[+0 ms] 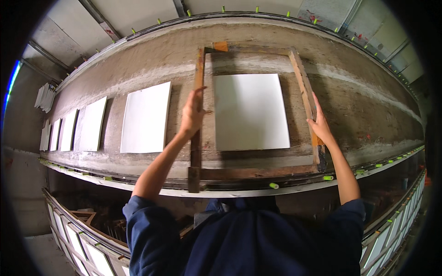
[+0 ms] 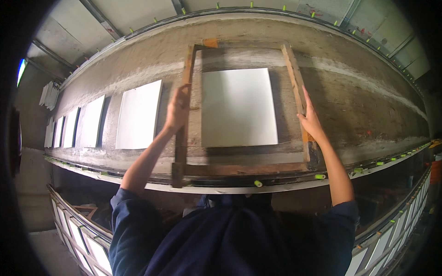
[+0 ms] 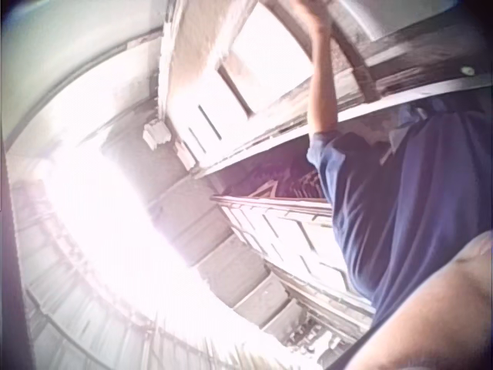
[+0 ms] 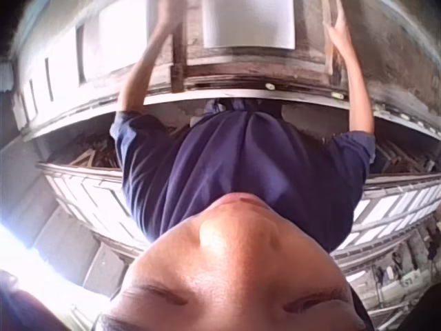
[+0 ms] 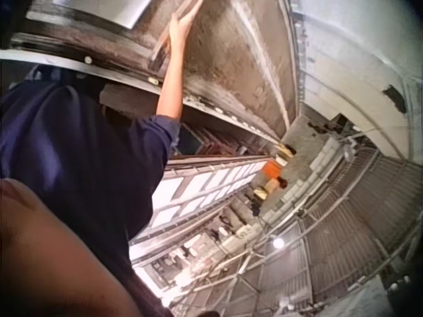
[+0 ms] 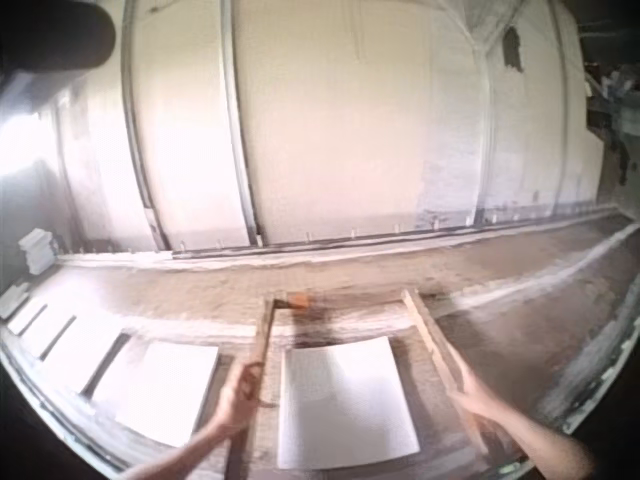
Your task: The person repeatedly picks up white square tiles from a stack and places them into a wooden frame on a workbench. They press down on each tile to ensure it is flat before moving the frame aside and repeating the process with the next tile.
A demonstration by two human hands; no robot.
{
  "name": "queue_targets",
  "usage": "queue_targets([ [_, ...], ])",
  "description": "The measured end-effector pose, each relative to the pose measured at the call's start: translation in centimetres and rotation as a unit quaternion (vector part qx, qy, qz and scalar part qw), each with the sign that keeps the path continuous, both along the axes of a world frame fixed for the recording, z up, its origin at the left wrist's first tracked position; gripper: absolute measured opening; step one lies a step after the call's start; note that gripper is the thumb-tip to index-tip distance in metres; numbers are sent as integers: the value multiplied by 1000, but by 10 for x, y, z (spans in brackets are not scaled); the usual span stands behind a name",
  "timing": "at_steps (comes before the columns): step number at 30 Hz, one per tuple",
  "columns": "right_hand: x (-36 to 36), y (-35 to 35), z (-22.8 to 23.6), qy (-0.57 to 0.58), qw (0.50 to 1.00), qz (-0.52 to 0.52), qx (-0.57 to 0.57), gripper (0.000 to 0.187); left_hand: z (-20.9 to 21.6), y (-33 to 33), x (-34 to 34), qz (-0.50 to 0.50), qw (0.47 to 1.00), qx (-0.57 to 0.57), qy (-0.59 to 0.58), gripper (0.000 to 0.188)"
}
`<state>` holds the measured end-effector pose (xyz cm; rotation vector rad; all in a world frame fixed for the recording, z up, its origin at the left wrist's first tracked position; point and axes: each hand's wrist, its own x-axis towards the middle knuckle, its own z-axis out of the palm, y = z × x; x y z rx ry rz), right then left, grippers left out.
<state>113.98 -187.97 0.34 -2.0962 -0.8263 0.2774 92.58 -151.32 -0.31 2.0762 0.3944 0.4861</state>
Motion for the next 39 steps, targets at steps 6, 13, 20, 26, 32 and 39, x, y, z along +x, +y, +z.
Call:
queue_targets([
  [6,73,-57,45,-6,997,47,66,86,103,-55,58,33,990,141,0,60],
  [13,178,-212,44,-40,998,-23,39,88,61,-207,173,33,989,74,-122,58],
  [20,207,-258,-8,-9,998,-55,-19,83,-10,-252,220,67,997,36,-27,58],
  [26,203,-266,-19,-25,991,-42,-126,84,-40,-252,212,58,992,101,-55,62],
  [32,192,-280,-23,-57,991,-13,-117,83,-35,-260,206,13,998,-29,-51,65],
  [39,184,-301,-5,11,990,8,-142,73,-23,-297,196,37,999,-15,-3,56],
])
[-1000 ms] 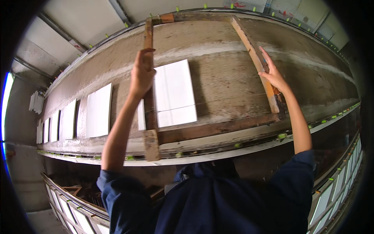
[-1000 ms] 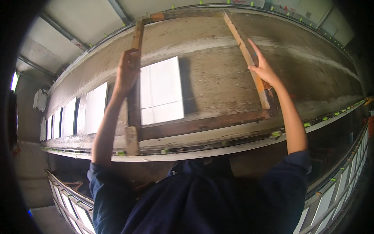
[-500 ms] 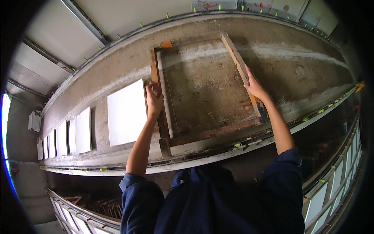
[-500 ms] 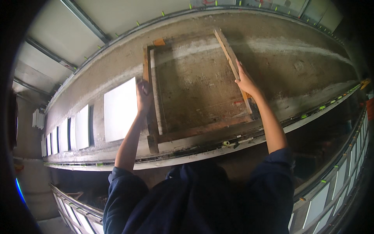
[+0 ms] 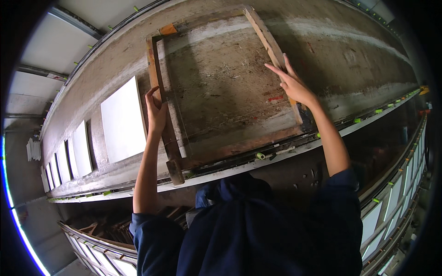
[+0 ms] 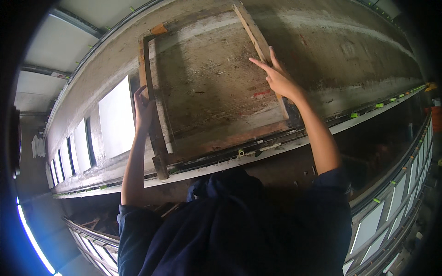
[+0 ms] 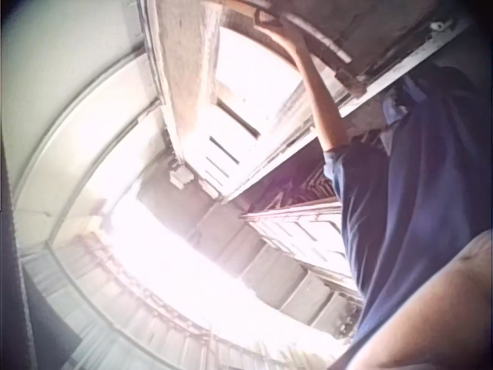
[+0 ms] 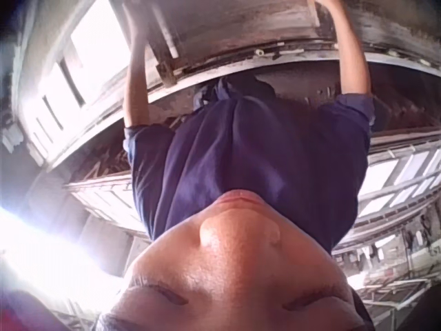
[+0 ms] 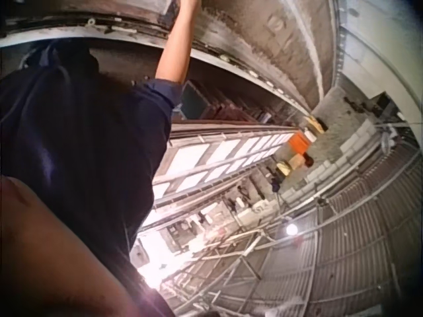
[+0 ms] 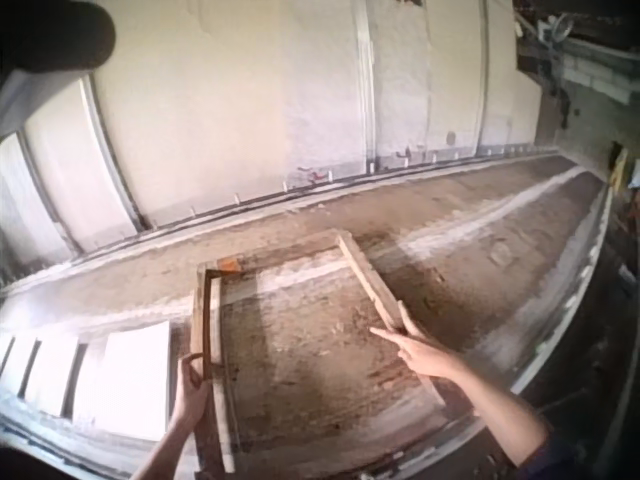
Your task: The person repeatedly picks up white square tiles from a stack and places them into a wooden frame on a workbench. They press down on each tile to ensure it is flat before moving the frame aside and repeating the process with the next tile.
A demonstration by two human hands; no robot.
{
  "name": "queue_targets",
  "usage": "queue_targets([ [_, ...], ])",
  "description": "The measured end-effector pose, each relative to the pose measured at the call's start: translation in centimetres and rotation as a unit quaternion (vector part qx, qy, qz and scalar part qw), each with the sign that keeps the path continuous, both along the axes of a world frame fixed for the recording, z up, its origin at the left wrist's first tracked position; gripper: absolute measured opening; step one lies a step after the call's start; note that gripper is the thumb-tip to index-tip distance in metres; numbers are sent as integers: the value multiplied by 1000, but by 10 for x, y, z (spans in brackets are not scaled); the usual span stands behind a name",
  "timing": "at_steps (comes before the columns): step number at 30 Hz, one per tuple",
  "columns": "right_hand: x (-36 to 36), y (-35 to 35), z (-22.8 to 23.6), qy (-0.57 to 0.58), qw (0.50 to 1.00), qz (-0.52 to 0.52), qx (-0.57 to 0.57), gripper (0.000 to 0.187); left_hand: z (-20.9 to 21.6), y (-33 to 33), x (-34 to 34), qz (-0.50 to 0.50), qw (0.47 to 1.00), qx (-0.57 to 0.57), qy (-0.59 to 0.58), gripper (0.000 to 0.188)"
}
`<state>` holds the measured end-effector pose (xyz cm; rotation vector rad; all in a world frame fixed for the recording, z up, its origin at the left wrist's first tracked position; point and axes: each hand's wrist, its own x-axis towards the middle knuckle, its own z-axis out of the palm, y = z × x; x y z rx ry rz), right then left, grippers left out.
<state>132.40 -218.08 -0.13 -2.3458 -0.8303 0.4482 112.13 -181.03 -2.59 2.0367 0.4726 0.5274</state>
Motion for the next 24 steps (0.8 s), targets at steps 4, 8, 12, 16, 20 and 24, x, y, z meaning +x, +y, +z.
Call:
queue_targets([
  [4,8,-13,-2,-30,999,-5,-21,66,2,-16,9,-1,998,63,19,53],
  [8,2,-18,-12,-117,991,4,-67,61,4,-26,8,22,980,185,75,52],
  [12,-1,-14,-11,-134,987,-5,-90,58,8,-38,11,21,950,295,95,59],
  [16,-2,-13,-17,-250,961,1,-116,58,10,-37,13,-4,928,355,116,67],
  [20,-6,-1,13,-167,961,-17,-220,64,9,-33,12,-7,956,289,50,58],
  [24,-59,34,32,-211,942,-47,-257,64,18,-38,-36,-102,958,254,79,64],
])
